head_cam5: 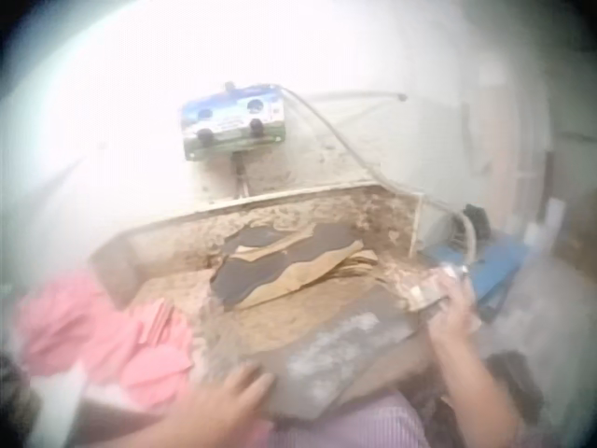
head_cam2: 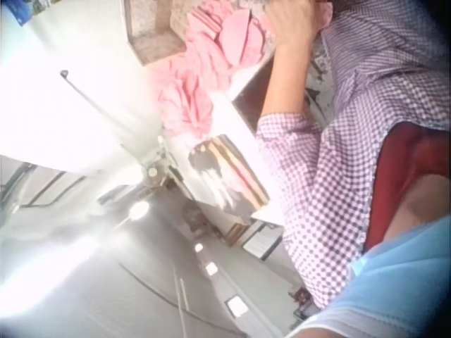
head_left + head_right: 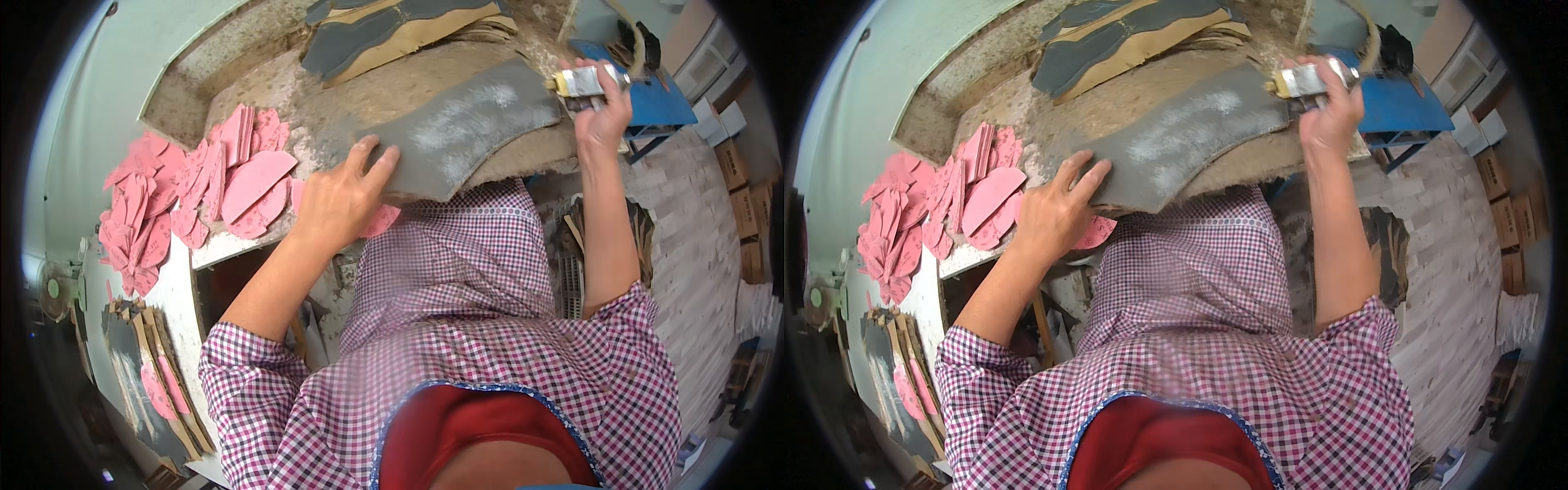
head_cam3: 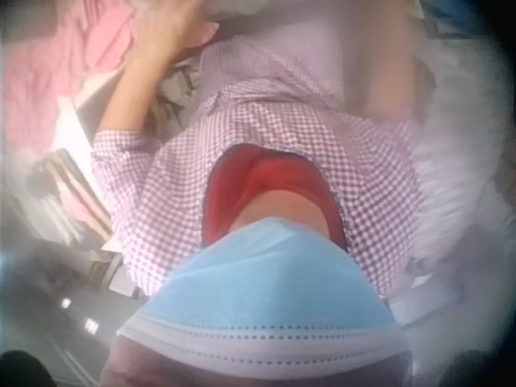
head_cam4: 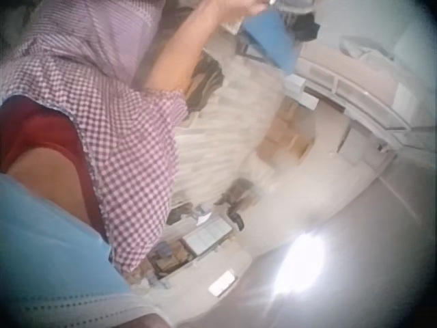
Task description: The person repeatedly places pink foam pieces onto dark material sheets and uses a handheld glue gun to apply adhesive along the edges. The person then presses the pieces together and sets them aside on the workbench.
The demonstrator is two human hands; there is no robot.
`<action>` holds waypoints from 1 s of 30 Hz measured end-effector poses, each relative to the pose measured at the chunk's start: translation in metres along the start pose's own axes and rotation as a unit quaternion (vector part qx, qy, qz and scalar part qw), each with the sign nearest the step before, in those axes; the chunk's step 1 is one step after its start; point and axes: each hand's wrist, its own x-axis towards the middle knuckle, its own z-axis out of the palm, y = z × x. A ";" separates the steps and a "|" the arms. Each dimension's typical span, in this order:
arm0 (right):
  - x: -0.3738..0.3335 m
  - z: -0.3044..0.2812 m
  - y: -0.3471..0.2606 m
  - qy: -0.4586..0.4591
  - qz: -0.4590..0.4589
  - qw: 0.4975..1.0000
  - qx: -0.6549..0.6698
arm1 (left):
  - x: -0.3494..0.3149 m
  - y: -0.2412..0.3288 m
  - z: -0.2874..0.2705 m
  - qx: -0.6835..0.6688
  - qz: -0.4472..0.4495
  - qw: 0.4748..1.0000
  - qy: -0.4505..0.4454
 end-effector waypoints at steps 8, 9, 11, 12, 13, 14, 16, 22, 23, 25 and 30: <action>-0.005 -0.092 0.010 0.079 0.127 0.986 0.068 | -0.003 -0.045 0.008 -0.128 -0.173 0.975 0.048; -0.012 -0.086 0.003 0.102 0.153 0.982 0.033 | -0.008 -0.054 -0.001 -0.149 -0.206 0.962 0.097; -0.001 -0.114 -0.007 0.087 0.160 0.981 0.069 | -0.021 -0.071 -0.016 -0.301 -0.245 0.899 0.204; -0.003 -0.103 -0.005 0.118 0.159 0.978 0.059 | -0.037 -0.078 -0.034 -0.328 -0.262 0.873 0.246; 0.002 -0.100 0.000 0.136 0.165 0.975 0.065 | -0.061 -0.096 -0.042 -0.320 -0.218 0.871 0.301; 0.019 -0.133 0.003 0.067 0.187 0.977 0.076 | -0.087 -0.105 -0.058 -0.362 -0.248 0.836 0.328; 0.016 -0.121 0.012 0.083 0.210 0.972 0.067 | -0.147 -0.108 -0.115 -0.437 -0.337 0.741 0.383; 0.049 -0.170 -0.006 0.087 0.230 0.968 0.058 | -0.340 -0.051 -0.250 -0.269 -0.593 0.538 0.535; 0.059 -0.170 0.002 0.079 0.236 0.967 0.060 | -0.412 -0.040 -0.271 -0.217 -0.638 0.552 0.490; 0.062 -0.153 -0.001 0.091 0.234 0.968 0.023 | -0.449 0.003 -0.282 -0.092 -0.686 0.535 0.484; 0.050 -0.134 0.000 0.162 0.173 0.970 -0.049 | -0.524 0.048 -0.264 0.306 -0.790 0.483 0.220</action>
